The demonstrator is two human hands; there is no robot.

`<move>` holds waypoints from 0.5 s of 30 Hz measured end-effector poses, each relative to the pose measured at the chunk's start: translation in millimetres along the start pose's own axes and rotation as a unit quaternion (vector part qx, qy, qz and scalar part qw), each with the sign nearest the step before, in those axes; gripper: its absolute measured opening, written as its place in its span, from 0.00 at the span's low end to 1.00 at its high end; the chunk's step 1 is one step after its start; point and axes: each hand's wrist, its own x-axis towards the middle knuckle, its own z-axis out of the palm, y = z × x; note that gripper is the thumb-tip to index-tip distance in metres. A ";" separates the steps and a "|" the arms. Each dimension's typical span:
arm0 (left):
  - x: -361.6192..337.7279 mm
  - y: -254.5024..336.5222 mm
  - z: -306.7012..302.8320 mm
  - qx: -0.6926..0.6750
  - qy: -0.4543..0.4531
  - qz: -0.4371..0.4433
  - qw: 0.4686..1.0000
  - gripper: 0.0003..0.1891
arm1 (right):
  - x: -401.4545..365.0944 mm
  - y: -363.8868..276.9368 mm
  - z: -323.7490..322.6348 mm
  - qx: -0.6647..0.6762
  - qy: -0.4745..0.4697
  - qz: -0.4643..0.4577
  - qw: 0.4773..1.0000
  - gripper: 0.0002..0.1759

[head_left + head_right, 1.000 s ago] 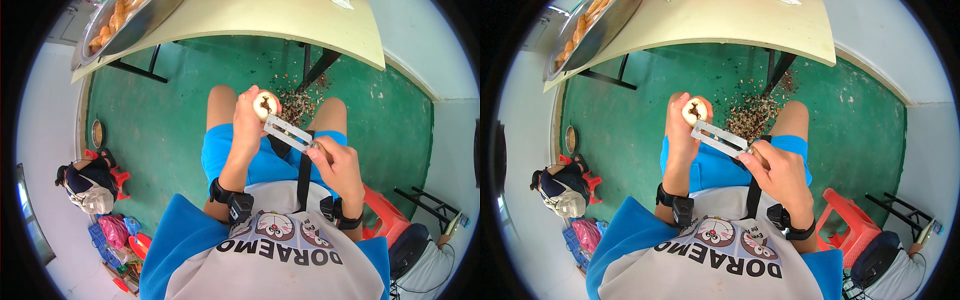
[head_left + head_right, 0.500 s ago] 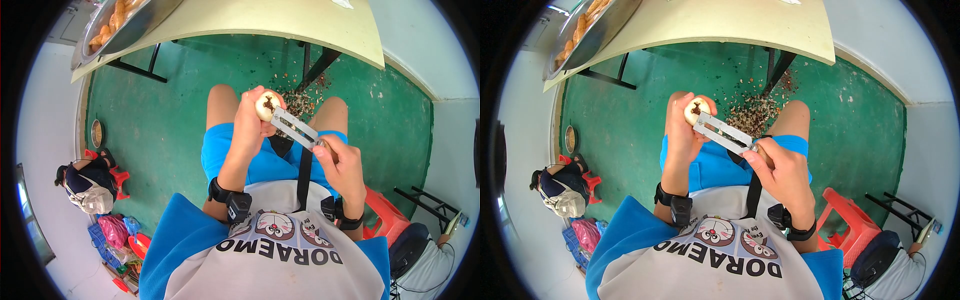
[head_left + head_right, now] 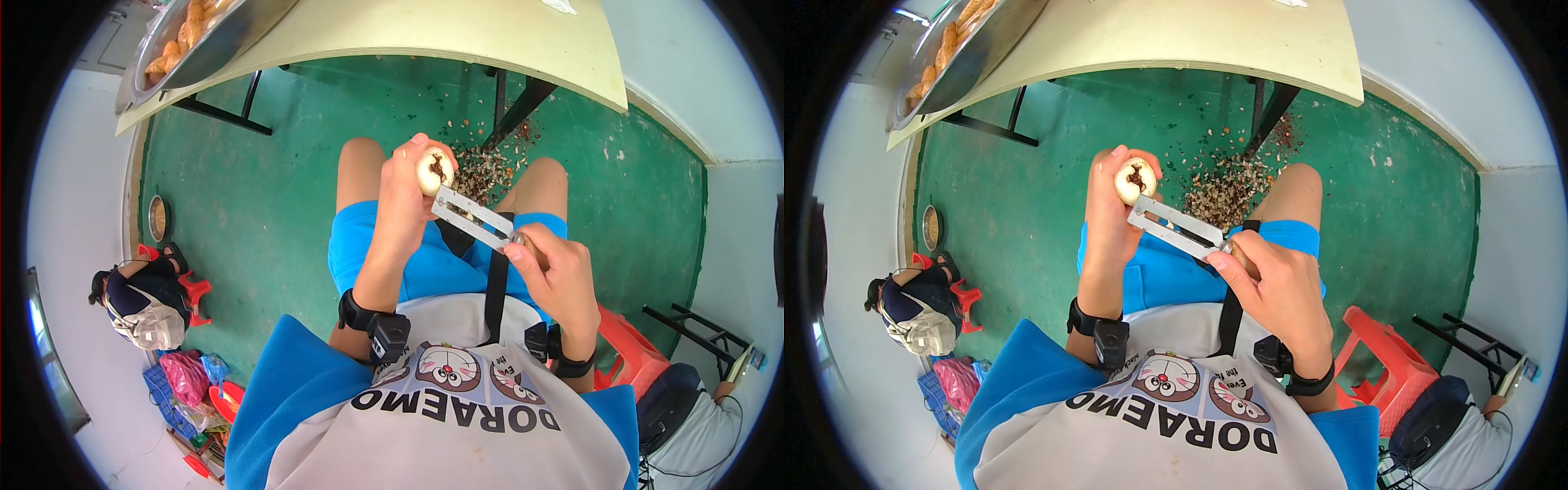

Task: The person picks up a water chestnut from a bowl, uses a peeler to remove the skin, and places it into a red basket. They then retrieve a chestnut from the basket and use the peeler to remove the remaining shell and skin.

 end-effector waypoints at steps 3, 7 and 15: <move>0.3 -2.1 -0.8 0.012 0.001 0.029 1.000 0.14 | -0.4 -0.7 -1.2 0.005 -0.007 0.001 1.000 0.10; 0.3 -1.7 -4.5 0.012 0.000 0.023 1.000 0.16 | -1.0 -0.6 -2.0 0.005 -0.014 0.020 1.000 0.10; -0.7 -1.7 0.6 0.062 0.010 0.047 0.997 0.17 | 0.5 0.3 0.9 0.000 0.020 -0.004 1.000 0.14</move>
